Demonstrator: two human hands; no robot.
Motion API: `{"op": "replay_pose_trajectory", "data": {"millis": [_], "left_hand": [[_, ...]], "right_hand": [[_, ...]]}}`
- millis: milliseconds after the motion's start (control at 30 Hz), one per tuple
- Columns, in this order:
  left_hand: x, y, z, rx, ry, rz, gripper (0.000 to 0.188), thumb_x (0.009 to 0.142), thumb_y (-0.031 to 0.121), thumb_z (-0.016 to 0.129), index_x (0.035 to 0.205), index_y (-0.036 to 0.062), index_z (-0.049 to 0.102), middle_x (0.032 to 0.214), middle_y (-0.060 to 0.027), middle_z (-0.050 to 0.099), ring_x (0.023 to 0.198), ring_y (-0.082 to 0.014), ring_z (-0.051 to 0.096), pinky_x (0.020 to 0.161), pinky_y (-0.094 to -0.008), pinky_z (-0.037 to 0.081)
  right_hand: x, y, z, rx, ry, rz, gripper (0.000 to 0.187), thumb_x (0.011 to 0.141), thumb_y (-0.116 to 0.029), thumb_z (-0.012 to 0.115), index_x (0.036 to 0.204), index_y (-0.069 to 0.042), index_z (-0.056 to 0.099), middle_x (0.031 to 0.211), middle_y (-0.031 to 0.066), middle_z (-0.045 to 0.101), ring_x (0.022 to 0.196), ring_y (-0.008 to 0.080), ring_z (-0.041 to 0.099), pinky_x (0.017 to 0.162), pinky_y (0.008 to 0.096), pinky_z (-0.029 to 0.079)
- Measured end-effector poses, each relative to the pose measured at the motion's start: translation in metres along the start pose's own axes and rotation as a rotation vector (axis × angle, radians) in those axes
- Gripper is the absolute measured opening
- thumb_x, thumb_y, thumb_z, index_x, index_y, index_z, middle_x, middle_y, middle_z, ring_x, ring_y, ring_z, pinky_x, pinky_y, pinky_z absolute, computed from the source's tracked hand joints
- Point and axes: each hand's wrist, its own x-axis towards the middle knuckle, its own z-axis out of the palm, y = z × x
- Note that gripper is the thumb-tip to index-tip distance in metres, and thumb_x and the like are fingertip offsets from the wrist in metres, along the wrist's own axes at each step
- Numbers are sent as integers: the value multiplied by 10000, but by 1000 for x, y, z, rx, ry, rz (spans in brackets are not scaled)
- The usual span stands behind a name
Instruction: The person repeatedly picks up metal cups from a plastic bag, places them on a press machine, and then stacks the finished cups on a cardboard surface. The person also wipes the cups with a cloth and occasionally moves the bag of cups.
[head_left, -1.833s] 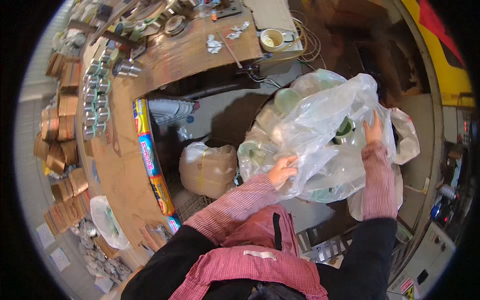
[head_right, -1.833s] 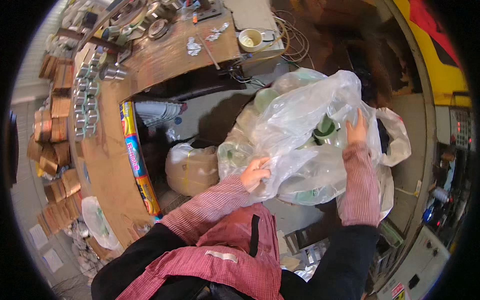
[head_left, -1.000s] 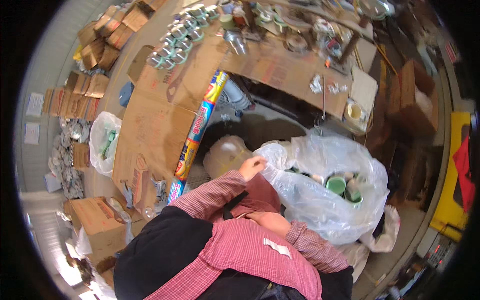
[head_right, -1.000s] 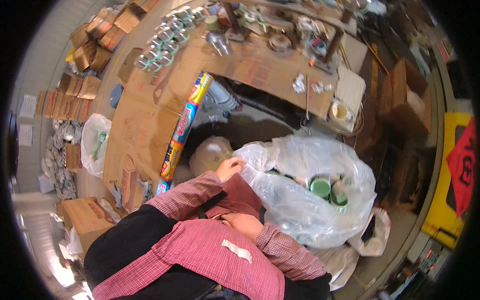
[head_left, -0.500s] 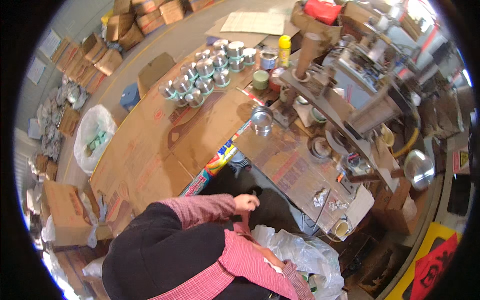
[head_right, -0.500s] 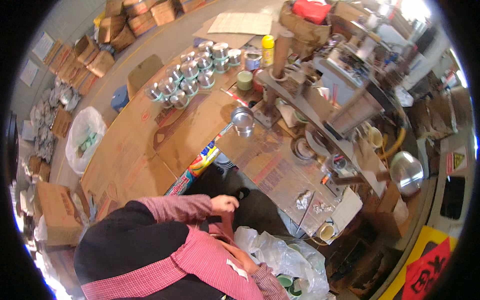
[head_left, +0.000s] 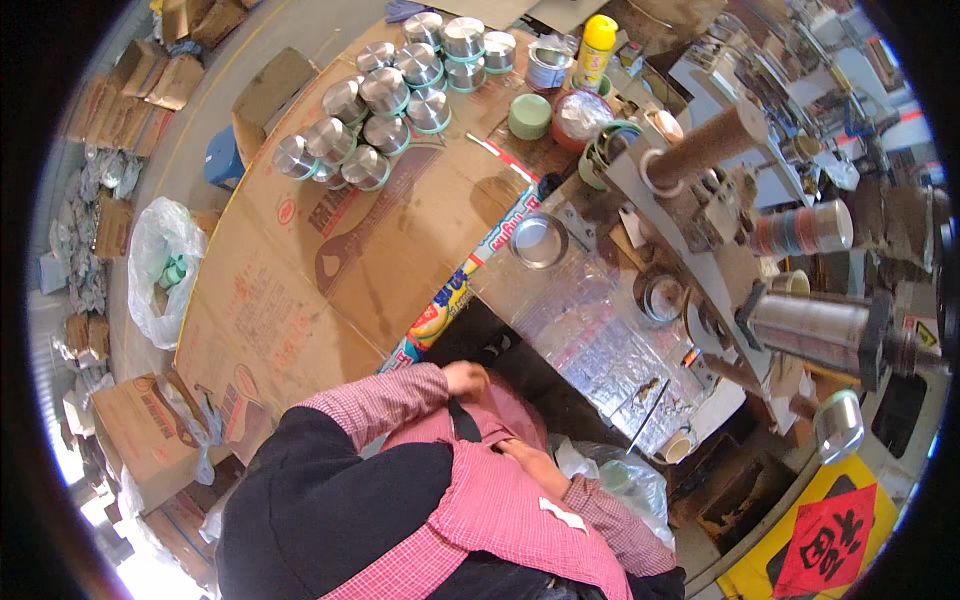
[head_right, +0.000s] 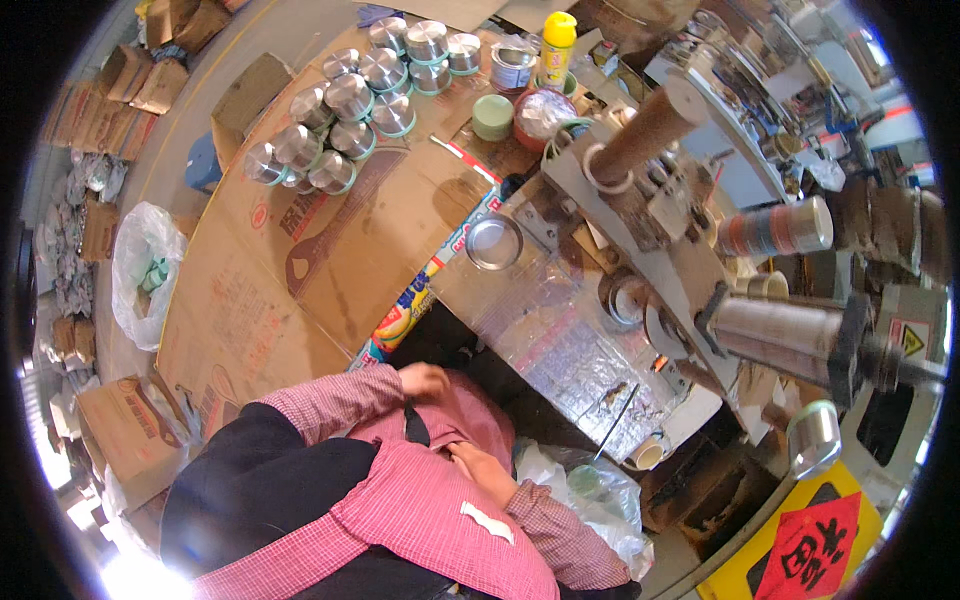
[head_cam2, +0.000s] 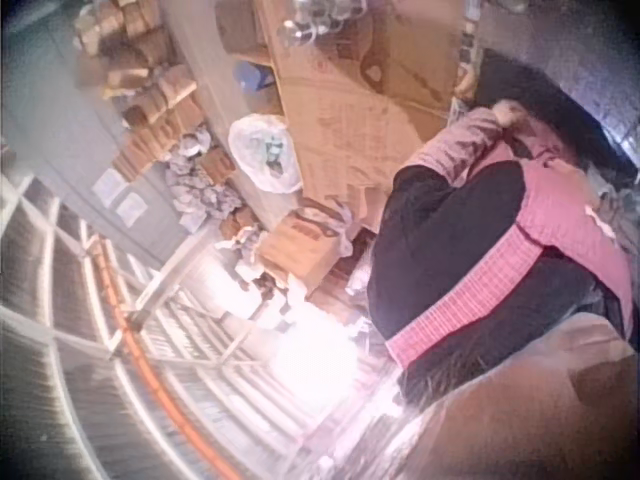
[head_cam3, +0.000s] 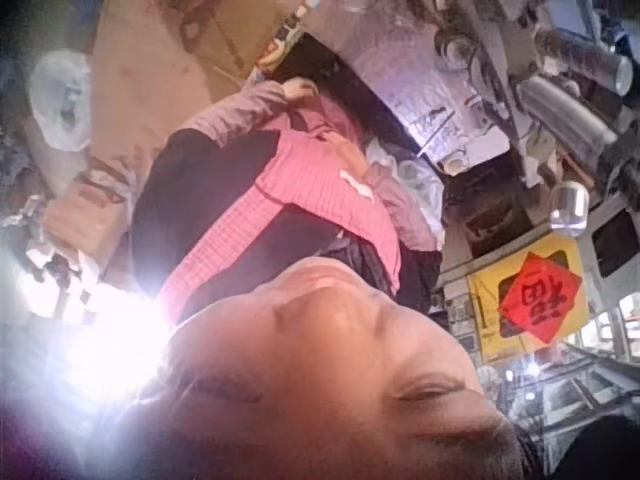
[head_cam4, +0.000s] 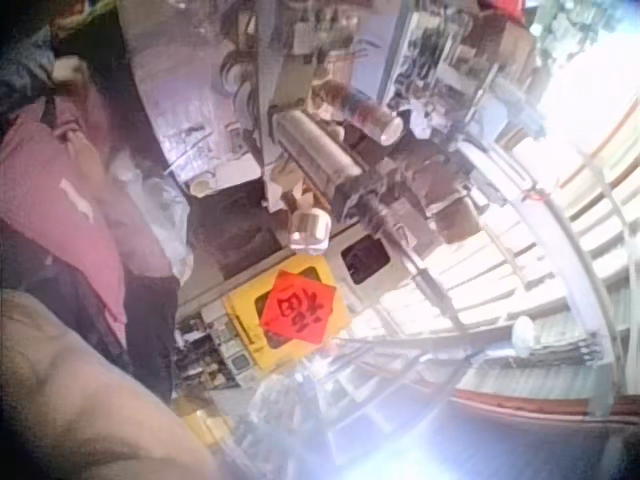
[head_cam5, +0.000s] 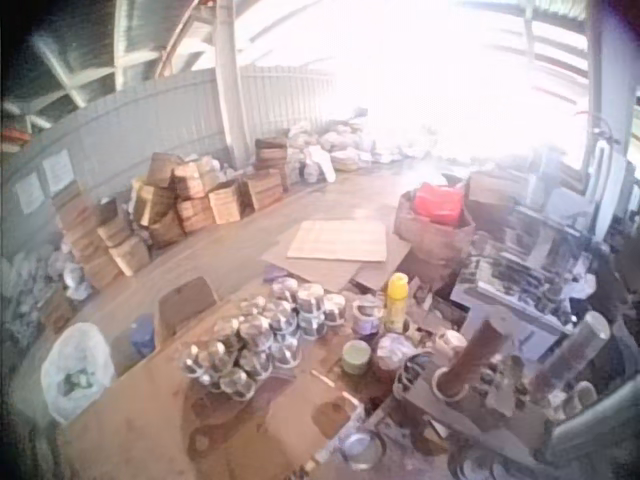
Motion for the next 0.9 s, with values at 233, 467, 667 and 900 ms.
{"op": "replay_pose_trajectory", "data": {"millis": [233,467,667,900], "left_hand": [[6,-20,76,-69,-595,-6,435,1064,366,431,1124,-3,652,985,-195,708,908,-309,658,833,-428,493],[3,-33,82,55,-548,472,343,948,318,581,1093,13,638,967,-198,701,876,-349,678,780,-481,498],[16,-39,82,192,-436,-9,491,1049,433,474,1156,14,705,1083,-190,734,991,-279,678,897,-450,505],[106,61,37,-920,-762,390,1008,931,816,300,1491,-9,445,1426,-168,584,1288,-243,582,1100,-419,449]], "right_hand": [[21,-2,-22,-278,-149,-39,394,977,-248,492,1281,-1,541,1168,232,662,1100,383,657,919,450,542],[62,62,4,-535,-416,-39,243,949,-218,517,1144,-86,575,1025,176,713,808,329,735,658,437,601],[-14,61,-50,110,167,-125,381,912,-116,699,1287,-64,659,1117,151,742,952,232,746,834,313,576],[24,95,-67,743,849,-73,380,955,-48,641,1303,98,599,879,125,698,689,177,648,625,300,532]]}}
